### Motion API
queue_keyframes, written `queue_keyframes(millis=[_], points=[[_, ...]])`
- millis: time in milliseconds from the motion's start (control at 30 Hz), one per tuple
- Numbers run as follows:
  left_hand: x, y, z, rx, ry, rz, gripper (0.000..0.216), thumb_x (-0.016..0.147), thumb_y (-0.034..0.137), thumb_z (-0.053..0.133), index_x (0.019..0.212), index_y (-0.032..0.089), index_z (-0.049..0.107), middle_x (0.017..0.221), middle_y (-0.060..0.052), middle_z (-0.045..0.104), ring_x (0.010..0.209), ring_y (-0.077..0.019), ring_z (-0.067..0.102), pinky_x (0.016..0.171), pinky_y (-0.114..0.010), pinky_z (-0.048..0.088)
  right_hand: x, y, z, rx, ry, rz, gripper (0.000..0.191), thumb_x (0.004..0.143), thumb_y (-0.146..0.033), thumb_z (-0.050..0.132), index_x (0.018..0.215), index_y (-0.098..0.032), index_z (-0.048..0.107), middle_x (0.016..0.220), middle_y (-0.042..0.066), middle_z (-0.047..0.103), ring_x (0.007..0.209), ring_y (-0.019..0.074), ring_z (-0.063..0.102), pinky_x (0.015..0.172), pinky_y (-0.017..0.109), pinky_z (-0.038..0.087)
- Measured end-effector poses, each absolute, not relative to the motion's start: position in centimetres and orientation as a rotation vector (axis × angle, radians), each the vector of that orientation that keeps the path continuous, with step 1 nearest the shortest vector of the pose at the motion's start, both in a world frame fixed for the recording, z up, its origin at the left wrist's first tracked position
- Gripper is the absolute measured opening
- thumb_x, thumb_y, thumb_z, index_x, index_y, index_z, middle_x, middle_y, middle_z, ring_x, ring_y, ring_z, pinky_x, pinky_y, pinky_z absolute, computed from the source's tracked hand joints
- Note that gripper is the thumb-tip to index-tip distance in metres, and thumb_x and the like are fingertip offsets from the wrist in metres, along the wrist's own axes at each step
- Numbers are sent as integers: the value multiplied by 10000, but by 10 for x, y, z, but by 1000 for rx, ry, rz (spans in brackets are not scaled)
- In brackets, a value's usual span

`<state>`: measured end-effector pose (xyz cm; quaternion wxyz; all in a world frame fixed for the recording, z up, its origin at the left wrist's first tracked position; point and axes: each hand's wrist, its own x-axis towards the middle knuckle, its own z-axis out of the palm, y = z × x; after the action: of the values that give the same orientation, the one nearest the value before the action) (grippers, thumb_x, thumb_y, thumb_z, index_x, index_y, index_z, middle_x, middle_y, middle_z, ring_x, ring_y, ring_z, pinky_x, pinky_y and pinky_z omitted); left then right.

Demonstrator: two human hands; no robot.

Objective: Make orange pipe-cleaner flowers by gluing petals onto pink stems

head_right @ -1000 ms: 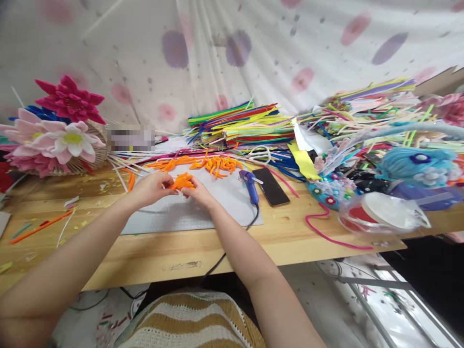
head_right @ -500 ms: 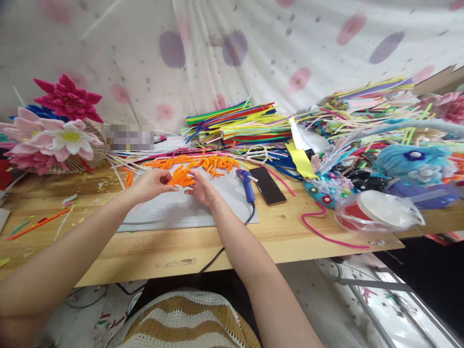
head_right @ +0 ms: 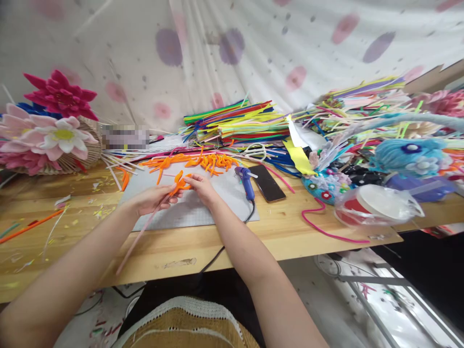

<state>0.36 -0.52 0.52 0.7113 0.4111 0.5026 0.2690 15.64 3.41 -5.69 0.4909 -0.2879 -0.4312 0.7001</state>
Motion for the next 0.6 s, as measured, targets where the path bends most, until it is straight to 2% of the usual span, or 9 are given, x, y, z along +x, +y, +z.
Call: queue_keyframes(millis=[133,233,300,367,467,600], points=[[10,-3,-3,618,1033,731,202,867,134,423,713,80,542,619,5,448,400,7,340,314,-75,197,157,34,-55,-759,-1135,1560,258,556,-370,725,625,-172,574,740,-18,552,687,95,475,686,242,365],[16,-1,-8,523,1034,794,216,879,110,381,710,85,513,607,11,420,386,11,326,304,-63,197,156,34,-54,-779,-1203,1414,255,553,-343,726,550,-163,545,800,-9,544,777,107,485,745,243,360],[19,0,-12,498,1025,824,196,878,120,389,731,88,514,616,7,424,394,4,346,305,-65,222,155,35,-56,-800,-1212,1401,270,579,-355,714,542,-163,528,739,-20,524,737,97,477,732,239,359],[20,-1,-17,485,998,828,182,877,149,407,755,90,529,629,-2,434,414,-9,379,318,-76,269,154,37,-59,-816,-1187,1457,265,611,-392,695,615,-170,550,697,-31,517,683,88,467,686,232,363],[20,-1,-24,461,967,807,222,885,205,408,765,85,551,635,-15,442,432,-24,408,340,-95,323,153,41,-64,-820,-1129,1518,337,629,-461,672,813,-190,591,790,-18,561,706,94,490,637,222,375],[13,1,-35,387,843,787,300,908,272,360,826,68,563,610,8,404,390,-2,340,312,-76,271,153,43,-66,-873,-1063,1504,408,601,-505,675,854,-200,581,861,-5,551,732,97,495,589,207,380]])
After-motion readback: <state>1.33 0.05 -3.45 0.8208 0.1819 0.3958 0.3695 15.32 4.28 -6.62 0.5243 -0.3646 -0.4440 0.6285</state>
